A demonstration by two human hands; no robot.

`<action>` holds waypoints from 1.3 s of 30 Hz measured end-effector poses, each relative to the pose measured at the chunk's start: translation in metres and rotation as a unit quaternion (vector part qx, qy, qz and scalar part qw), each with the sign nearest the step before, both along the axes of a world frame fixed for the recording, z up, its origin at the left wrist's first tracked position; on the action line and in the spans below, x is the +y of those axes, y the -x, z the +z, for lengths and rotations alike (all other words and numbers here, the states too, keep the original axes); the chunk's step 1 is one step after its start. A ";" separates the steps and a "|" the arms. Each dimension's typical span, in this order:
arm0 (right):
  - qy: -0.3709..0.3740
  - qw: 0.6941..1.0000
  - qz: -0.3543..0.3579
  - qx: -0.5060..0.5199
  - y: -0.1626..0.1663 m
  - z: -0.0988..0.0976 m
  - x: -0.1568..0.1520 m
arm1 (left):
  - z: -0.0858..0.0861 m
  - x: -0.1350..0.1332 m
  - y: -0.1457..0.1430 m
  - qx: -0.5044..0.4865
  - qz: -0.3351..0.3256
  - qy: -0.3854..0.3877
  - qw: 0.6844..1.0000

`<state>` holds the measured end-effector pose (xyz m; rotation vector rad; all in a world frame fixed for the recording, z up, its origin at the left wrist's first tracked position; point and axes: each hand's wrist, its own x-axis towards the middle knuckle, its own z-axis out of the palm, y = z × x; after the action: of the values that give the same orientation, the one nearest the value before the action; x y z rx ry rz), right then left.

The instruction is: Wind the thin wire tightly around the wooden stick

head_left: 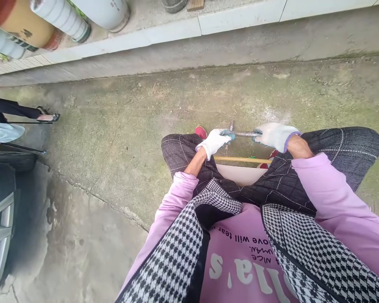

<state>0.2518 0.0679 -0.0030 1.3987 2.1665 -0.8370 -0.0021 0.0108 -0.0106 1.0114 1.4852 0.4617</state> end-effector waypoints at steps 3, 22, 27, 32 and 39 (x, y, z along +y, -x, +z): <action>-0.028 0.999 -0.022 0.019 0.005 -0.005 0.004 | 0.002 -0.001 -0.003 -0.010 0.009 -0.002 1.000; -0.023 0.997 -0.053 0.051 -0.006 -0.017 0.013 | -0.008 -0.003 0.007 0.322 -0.146 -0.199 0.914; 0.010 1.000 -0.019 0.019 -0.006 -0.004 0.011 | -0.013 -0.003 0.008 0.258 -0.058 -0.165 0.950; 0.026 0.999 0.014 0.023 -0.009 0.000 0.009 | -0.015 -0.004 0.011 0.292 -0.041 -0.126 0.947; 0.022 0.999 -0.020 0.044 -0.016 -0.008 0.012 | -0.013 0.003 0.010 0.111 0.051 -0.112 0.986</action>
<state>0.2673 0.0801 -0.0109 1.4133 2.1769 -0.9719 -0.0126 0.0141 -0.0238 1.1974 1.7175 0.6160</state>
